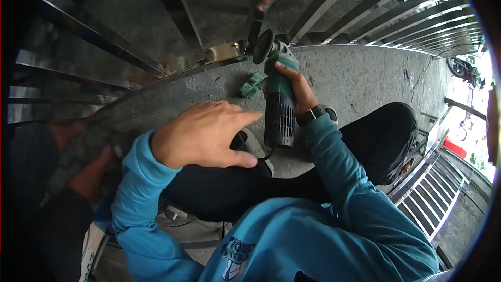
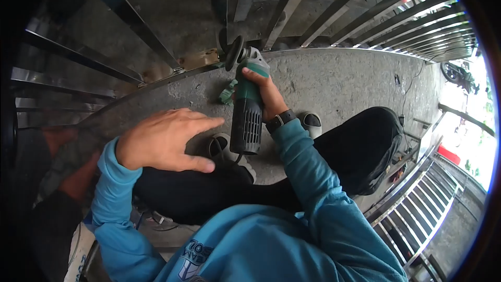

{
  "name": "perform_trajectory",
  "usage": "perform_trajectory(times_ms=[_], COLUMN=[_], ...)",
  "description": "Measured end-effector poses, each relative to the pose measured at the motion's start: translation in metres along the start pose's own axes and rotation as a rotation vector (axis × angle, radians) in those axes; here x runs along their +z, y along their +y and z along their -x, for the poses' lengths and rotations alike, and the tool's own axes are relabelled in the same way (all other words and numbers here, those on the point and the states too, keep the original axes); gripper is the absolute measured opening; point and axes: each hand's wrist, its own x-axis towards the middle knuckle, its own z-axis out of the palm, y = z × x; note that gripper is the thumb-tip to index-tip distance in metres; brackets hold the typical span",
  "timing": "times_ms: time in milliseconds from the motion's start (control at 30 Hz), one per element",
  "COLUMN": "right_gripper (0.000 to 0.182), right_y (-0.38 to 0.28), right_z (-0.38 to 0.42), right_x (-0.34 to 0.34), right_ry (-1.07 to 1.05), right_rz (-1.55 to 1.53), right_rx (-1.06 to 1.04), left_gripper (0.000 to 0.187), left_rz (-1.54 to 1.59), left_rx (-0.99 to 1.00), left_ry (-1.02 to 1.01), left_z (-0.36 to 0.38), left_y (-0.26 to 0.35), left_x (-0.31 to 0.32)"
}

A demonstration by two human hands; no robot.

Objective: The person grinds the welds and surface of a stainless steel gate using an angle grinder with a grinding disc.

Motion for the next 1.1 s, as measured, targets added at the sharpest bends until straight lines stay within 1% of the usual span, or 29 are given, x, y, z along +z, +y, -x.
perform_trajectory(times_ms=[67, 100, 167, 200, 233, 267, 300, 333, 400, 433, 500, 533, 600, 667, 733, 800, 867, 900, 967, 1033, 1100], right_gripper=[0.042, 0.042, 0.06, 0.06, 0.073, 0.086, 0.1, 0.1, 0.098, 0.099, 0.1, 0.101, 0.099, 0.096, 0.096, 0.096, 0.095, 0.095, 0.093, 0.093, 0.093], right_y=[-0.001, 0.0, 0.0, 0.0, 0.0, 0.0, -0.012, -0.012, -0.01, -0.007, -0.005, -0.004, -0.001, 0.002, 0.007, 0.013, 0.018, 0.02, 0.024, 0.028, 0.027], right_z=[0.011, 0.019, 0.034, 0.035, 0.034, 0.035, 0.048, 0.048, 0.042, 0.035, 0.022, 0.017, 0.013, 0.013, 0.013, 0.012, 0.011, 0.012, 0.013, 0.014, 0.013], right_x=[0.002, 0.005, 0.012, 0.01, 0.005, 0.002, 0.019, 0.023, 0.032, 0.037, 0.046, 0.052, 0.061, 0.068, 0.07, 0.07, 0.072, 0.074, 0.077, 0.079, 0.082], right_ry=[0.094, 0.092, 0.197, 0.196, 0.222, 0.251, 0.221, 0.224, 0.183, 0.195, 0.222, 0.242, 0.263, 0.26, 0.288, 0.318, 0.363, 0.372, 0.412, 0.424, 0.435], right_rz=[0.201, 0.193, 0.44, 0.428, 0.757, 1.087, 1.229, 1.226, 1.34, 1.366, 1.373, 1.386, 1.433, 1.454, 1.436, 1.415, 1.326, 1.325, 1.196, 1.157, 1.12], right_rx=[-0.08, -0.075, -0.234, -0.232, -0.387, -0.54, -0.425, -0.427, -0.396, -0.422, -0.418, -0.415, -0.442, -0.414, -0.436, -0.458, -0.468, -0.469, -0.496, -0.492, -0.495], left_gripper=[0.089, 0.093, 0.1, 0.108, 0.099, 0.094, 0.09, 0.09, 0.084, 0.084, 0.059, 0.059, 0.051, 0.048, 0.048, 0.049, 0.05, 0.049, 0.05, 0.052, 0.052], left_rz=[0.073, 0.098, 0.205, 0.295, 0.407, 0.609, 0.815, 0.812, 1.144, 1.142, 1.554, 1.55, 1.704, 1.732, 1.766, 1.731, 1.7, 1.698, 1.697, 1.576, 1.575], left_rx=[-0.194, -0.222, -0.321, -0.336, -0.339, -0.261, -0.178, -0.176, -0.038, -0.036, 0.068, 0.069, 0.122, 0.103, 0.062, 0.068, 0.075, 0.091, 0.108, 0.069, 0.044], left_ry=[0.09, 0.139, 0.191, 0.28, 0.409, 0.514, 0.618, 0.615, 0.861, 0.855, 1.064, 1.056, 1.064, 1.034, 1.063, 1.041, 1.02, 0.984, 0.945, 0.924, 0.92], left_z=[-0.006, -0.012, -0.03, -0.043, -0.059, -0.076, -0.091, -0.101, -0.117, -0.123, -0.133, -0.136, -0.14, -0.141, -0.138, -0.132, -0.123, -0.118, -0.11, -0.102, -0.097], left_y=[0.027, 0.034, 0.044, 0.036, 0.032, 0.03, 0.03, 0.029, 0.026, 0.021, 0.009, -0.001, -0.019, -0.026, -0.024, -0.026, -0.03, -0.033, -0.038, -0.039, -0.037], left_x=[0.001, 0.011, 0.035, 0.066, 0.099, 0.123, 0.14, 0.146, 0.154, 0.156, 0.158, 0.159, 0.158, 0.159, 0.155, 0.152, 0.148, 0.145, 0.139, 0.134, 0.128])
